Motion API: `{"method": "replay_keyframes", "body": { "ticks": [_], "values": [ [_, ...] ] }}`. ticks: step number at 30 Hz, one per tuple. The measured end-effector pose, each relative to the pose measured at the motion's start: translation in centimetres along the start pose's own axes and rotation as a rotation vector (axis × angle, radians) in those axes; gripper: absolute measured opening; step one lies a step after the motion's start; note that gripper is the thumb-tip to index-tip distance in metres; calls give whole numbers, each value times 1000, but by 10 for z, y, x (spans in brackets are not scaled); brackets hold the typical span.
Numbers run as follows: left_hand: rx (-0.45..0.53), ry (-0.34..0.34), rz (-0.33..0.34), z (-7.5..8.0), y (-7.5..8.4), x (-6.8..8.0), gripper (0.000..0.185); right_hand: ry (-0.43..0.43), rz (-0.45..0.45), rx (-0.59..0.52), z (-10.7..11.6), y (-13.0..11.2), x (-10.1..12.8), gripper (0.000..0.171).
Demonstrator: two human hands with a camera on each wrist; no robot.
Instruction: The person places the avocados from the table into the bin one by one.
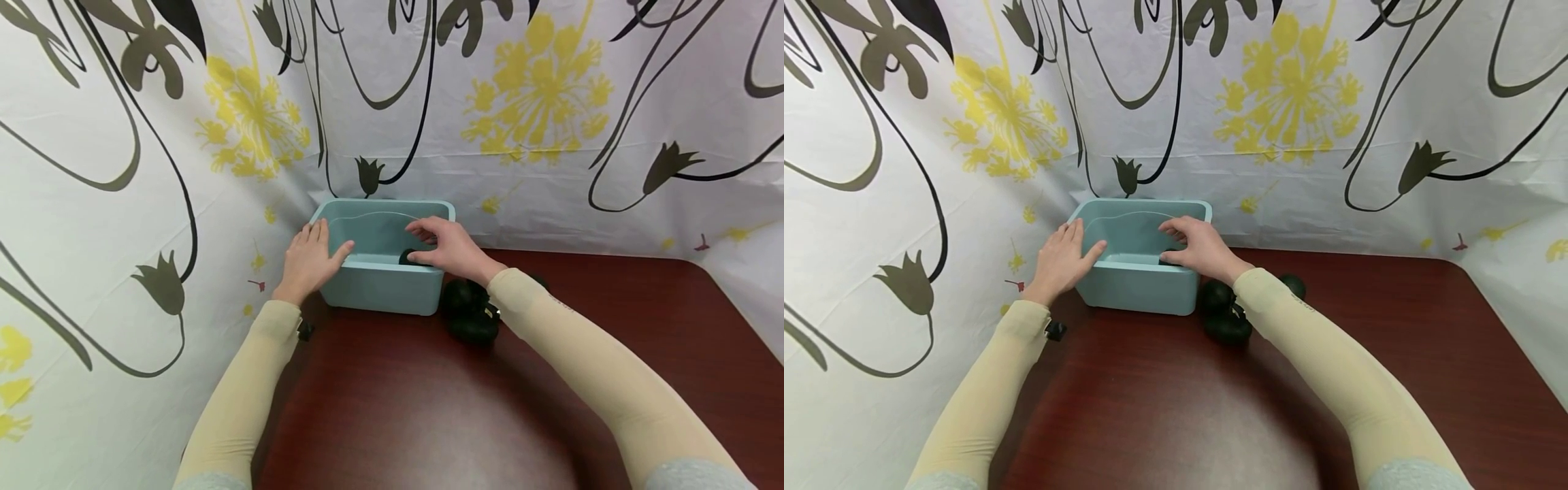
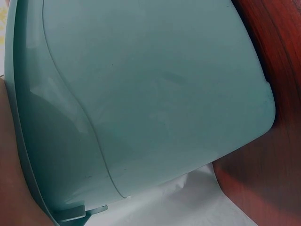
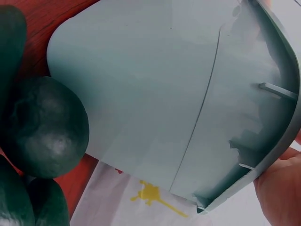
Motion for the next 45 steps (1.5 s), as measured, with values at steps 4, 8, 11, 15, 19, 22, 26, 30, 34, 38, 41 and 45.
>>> {"method": "replay_keyframes", "body": {
  "ticks": [4, 8, 11, 15, 19, 22, 26, 30, 34, 38, 41, 45],
  "values": [
    [3, 3, -5, 1, 1, 0, 108, 1, 6, -8, 1, -1, 3, 51],
    [-5, -1, -8, 0, 2, -1, 108, 3, 15, -38, 4, -2, 7, 51],
    [-7, 0, -12, 1, 3, -1, 108, 15, 29, -61, 8, -3, 10, 50],
    [-6, 8, -11, 2, 4, 1, 108, 28, 54, -67, 12, -5, 13, 51],
    [-8, 12, -9, 2, 4, 2, 108, 31, 68, -47, 15, -8, 18, 53],
    [-15, 13, -11, 1, 4, 2, 108, 42, 78, -24, 19, -9, 23, 54],
    [-21, 19, -9, 1, 3, 2, 108, 69, 106, 3, 24, -13, 29, 55],
    [-20, 18, -5, 2, 3, 2, 108, 86, 126, 18, 29, -17, 35, 56],
    [-20, 18, -3, 2, 3, 3, 108, 95, 141, 14, 33, -20, 42, 58],
    [-26, 23, -2, 1, 3, 3, 108, 102, 151, 21, 37, -22, 51, 59],
    [-28, 28, -5, 1, 3, 2, 107, 106, 149, 39, 38, -21, 58, 60],
    [-31, 27, -9, 1, 4, 3, 107, 109, 134, 50, 39, -20, 70, 61]
  ]
}}
Point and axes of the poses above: each hand's wrist, its own x-axis away from the middle knuckle, its own z-axis out of the back of the hand, y = z × x, the point moved 1 cm from there along -x, towards the middle knuckle, and after that the axes turned 6 degrees about -y, right-handed, at the moved point
